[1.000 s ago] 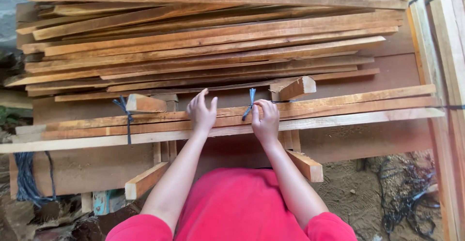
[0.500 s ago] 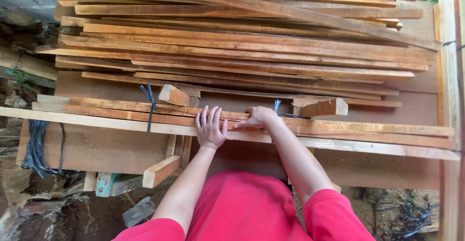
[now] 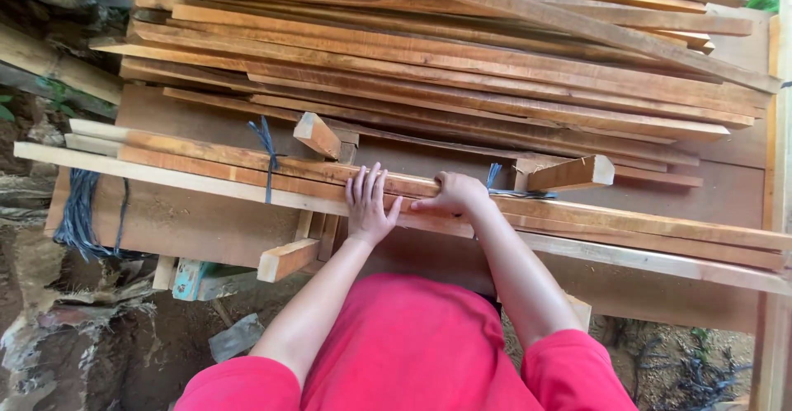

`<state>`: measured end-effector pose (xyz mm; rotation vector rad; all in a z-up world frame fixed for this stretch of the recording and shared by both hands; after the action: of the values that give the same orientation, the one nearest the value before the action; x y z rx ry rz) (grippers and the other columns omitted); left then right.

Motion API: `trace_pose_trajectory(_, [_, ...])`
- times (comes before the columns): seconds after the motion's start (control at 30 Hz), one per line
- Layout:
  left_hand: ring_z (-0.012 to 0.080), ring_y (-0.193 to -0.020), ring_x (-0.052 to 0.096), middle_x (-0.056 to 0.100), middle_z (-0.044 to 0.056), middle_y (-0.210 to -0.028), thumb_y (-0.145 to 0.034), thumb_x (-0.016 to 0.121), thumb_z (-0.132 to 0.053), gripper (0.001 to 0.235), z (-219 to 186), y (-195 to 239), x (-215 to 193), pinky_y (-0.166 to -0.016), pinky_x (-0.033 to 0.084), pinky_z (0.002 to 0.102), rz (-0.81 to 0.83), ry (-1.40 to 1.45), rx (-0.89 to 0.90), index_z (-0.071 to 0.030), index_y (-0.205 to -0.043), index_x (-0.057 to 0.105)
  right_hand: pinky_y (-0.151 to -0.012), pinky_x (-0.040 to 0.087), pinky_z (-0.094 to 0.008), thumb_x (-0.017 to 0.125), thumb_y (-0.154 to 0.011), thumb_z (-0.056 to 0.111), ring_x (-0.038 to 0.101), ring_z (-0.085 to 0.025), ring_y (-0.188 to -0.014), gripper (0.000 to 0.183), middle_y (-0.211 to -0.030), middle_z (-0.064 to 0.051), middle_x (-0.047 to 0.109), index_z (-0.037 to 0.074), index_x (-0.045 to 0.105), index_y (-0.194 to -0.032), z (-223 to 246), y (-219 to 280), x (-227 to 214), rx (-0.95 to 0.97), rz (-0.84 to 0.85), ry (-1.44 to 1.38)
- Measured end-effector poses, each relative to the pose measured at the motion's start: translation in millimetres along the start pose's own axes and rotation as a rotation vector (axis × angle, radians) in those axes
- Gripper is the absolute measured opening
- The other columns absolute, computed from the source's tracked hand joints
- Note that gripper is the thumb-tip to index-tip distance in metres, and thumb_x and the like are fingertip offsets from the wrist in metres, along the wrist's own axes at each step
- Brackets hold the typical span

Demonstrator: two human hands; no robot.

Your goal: The person ties a bundle of thin wooden planks together using a black strap. They wrap the strap around the wood, pull it tight, and tie a knot to secure the bundle. The person repeats this process for a second bundle of planks.

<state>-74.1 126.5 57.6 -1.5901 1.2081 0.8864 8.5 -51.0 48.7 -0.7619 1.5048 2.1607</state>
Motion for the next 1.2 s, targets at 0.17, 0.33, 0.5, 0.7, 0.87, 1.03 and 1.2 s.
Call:
trace_pose_trajectory(0.17, [0.0300, -0.151, 0.030, 0.043, 0.001, -0.159, -0.082, 0.072, -0.056, 0.077, -5.9, 22.2, -18.2, -0.121, 0.007, 0.061, 0.208, -0.052, -0.005, -0.021, -0.147, 0.050, -0.098, 0.052, -0.046, 0.067, -0.067, 0.087, 0.065, -0.027, -0.119, 0.098, -0.118, -0.006, 0.070, 0.014, 0.061, -0.132, 15.3, 36.8, 8.5, -0.089, -0.329, 0.125])
trace_pose_trajectory(0.33, [0.0292, -0.152, 0.026, 0.038, 0.002, -0.162, -0.075, 0.084, -0.044, 0.089, -5.0, 34.7, -5.8, -0.120, 0.001, 0.069, 0.520, -0.089, -0.028, -0.019, -0.150, 0.045, -0.098, 0.044, -0.043, 0.081, -0.056, 0.077, 0.061, -0.027, -0.113, 0.099, -0.110, -0.005, 0.063, 0.014, 0.058, -0.130, 21.4, 68.4, 40.0, -0.082, -0.573, 0.146])
trace_pose_trajectory(0.5, [0.0233, -0.134, 0.049, 0.053, -0.001, -0.144, -0.053, 0.082, -0.043, 0.115, -15.6, 44.5, 13.2, -0.120, 0.022, 0.059, 0.516, -0.196, 0.273, -0.022, -0.157, 0.038, -0.107, 0.040, -0.040, 0.082, -0.057, 0.060, 0.051, -0.020, -0.129, 0.095, -0.131, 0.003, 0.057, 0.025, 0.051, -0.139, 11.5, 75.2, 85.3, -0.124, -0.593, 0.228])
trace_pose_trajectory(0.7, [0.0171, -0.115, 0.058, 0.061, -0.004, -0.126, -0.048, 0.080, -0.064, 0.104, -27.1, 41.2, -8.4, -0.101, 0.041, 0.042, 0.219, -0.224, 0.408, -0.027, -0.142, 0.055, -0.111, 0.038, -0.047, 0.078, -0.056, 0.068, 0.062, -0.019, -0.121, 0.089, -0.121, 0.003, 0.067, 0.026, 0.060, -0.133, 12.4, 100.1, 49.3, -0.099, -0.554, 0.246])
trace_pose_trajectory(0.87, [0.0164, -0.114, 0.058, 0.063, -0.003, -0.126, -0.053, 0.078, -0.070, 0.098, -26.9, 45.2, -12.1, -0.096, 0.042, 0.040, 0.208, -0.213, 0.397, -0.025, -0.137, 0.059, -0.100, 0.046, -0.040, 0.078, -0.055, 0.072, 0.065, -0.020, -0.110, 0.086, -0.108, 0.001, 0.067, 0.021, 0.063, -0.123, 12.3, 95.8, 55.4, -0.196, -0.667, 0.262])
trace_pose_trajectory(1.03, [0.0162, -0.114, 0.058, 0.062, -0.004, -0.123, -0.047, 0.078, -0.069, 0.101, -27.6, 43.5, -14.6, -0.100, 0.042, 0.042, 0.198, -0.250, 0.403, -0.026, -0.136, 0.058, -0.093, 0.048, -0.036, 0.077, -0.050, 0.075, 0.065, -0.017, -0.102, 0.087, -0.099, 0.002, 0.064, 0.022, 0.064, -0.119, 17.1, 102.3, 50.1, -0.261, -0.823, 0.263])
trace_pose_trajectory(1.2, [0.0187, -0.108, 0.058, 0.062, -0.001, -0.115, -0.046, 0.077, -0.072, 0.095, -29.4, 42.7, -16.4, -0.100, 0.041, 0.044, 0.183, -0.226, 0.398, -0.023, -0.126, 0.063, -0.089, 0.048, -0.040, 0.078, -0.048, 0.074, 0.065, -0.021, -0.098, 0.082, -0.095, -0.001, 0.065, 0.020, 0.065, -0.108, 10.8, 98.3, 55.8, -0.268, -0.845, 0.218])
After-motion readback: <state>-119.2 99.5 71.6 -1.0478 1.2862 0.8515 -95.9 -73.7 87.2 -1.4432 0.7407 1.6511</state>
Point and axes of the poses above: each hand's wrist, its own y-axis away from the middle knuckle, its own x-axis out of the palm, z = x × y, the point moved 10 cm from there along -y, towards the middle knuckle
